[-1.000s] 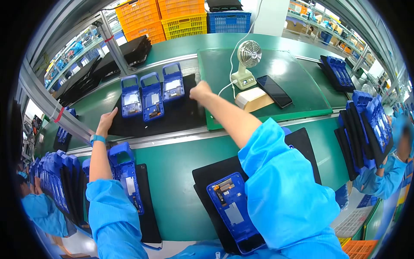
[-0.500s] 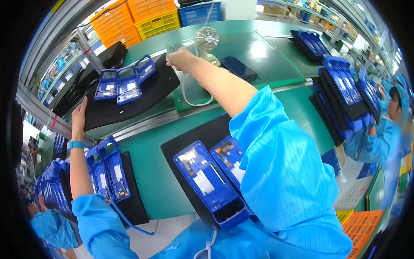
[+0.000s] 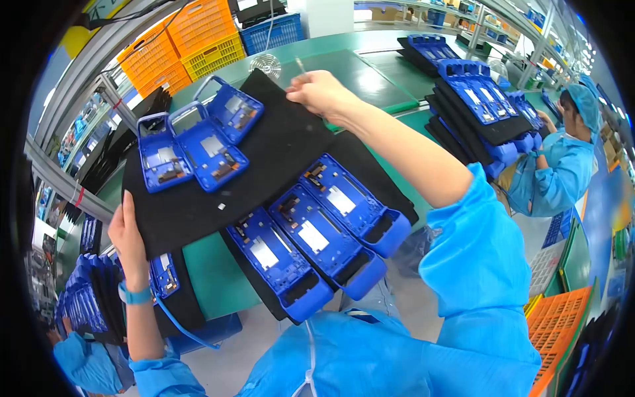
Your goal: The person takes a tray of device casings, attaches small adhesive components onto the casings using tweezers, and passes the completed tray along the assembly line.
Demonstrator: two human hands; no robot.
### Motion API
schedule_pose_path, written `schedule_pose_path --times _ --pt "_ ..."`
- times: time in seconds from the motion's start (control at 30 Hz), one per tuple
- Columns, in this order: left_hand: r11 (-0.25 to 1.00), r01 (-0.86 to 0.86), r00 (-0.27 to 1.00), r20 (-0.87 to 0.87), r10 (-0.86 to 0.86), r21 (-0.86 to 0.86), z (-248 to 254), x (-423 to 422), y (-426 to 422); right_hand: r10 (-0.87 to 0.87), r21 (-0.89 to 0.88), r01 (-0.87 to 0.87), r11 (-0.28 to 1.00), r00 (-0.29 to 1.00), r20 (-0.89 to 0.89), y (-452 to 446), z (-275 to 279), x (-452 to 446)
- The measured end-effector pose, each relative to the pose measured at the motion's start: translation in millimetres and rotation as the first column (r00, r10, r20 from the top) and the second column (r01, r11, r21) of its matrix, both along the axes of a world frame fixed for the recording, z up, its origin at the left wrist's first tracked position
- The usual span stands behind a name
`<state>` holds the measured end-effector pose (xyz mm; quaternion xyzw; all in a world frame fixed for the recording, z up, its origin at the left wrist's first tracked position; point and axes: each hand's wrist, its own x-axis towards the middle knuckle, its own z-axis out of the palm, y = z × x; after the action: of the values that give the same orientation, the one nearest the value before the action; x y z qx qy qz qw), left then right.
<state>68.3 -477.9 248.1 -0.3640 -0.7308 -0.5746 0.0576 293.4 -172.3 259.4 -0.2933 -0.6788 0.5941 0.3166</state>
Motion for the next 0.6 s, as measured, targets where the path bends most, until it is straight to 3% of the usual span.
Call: schedule_pose_path --times 0.17,0.27,0.33,0.4,0.47,0.5,0.53,0.57,0.6 --pt "0.996 0.066 0.996 0.061 -0.07 0.057 -31 96 -11 -0.029 0.013 0.029 1.0 0.999 0.044 -21 -16 99" --pt "0.987 0.157 0.978 0.135 -0.161 0.04 -69 130 -18 -0.031 0.032 0.029 0.999 0.997 0.064 -23 -57 137" --pt "0.987 0.138 0.982 0.121 -0.147 0.077 -102 143 -16 -0.104 -0.076 0.112 0.991 0.99 0.099 -22 -90 153" --pt "0.984 0.119 0.965 0.217 -0.146 0.131 -116 144 -21 -0.09 -0.125 0.111 0.986 0.982 0.167 -18 -104 162" --pt "0.953 0.2 0.95 0.282 -0.132 -0.226 -120 130 -34 -0.072 -0.173 0.115 0.978 0.969 0.237 -17 -100 160" --pt "0.923 0.16 0.976 0.194 -0.096 -0.35 -116 122 -38 -0.141 0.028 0.139 0.99 0.959 0.247 -17 -90 156" --pt "0.912 0.129 0.967 0.253 -0.029 -0.389 -114 108 -41 -0.209 0.226 0.155 0.962 0.947 0.243 -15 -80 151" --pt "0.928 0.017 0.994 0.105 0.025 -0.373 -102 98 -38 -0.277 0.359 0.18 0.916 0.93 0.24 -9 -73 142" --pt "0.959 -0.01 0.999 0.048 0.025 -0.282 -100 74 -30 -0.235 0.379 0.139 0.915 0.947 0.219 0 -66 130"
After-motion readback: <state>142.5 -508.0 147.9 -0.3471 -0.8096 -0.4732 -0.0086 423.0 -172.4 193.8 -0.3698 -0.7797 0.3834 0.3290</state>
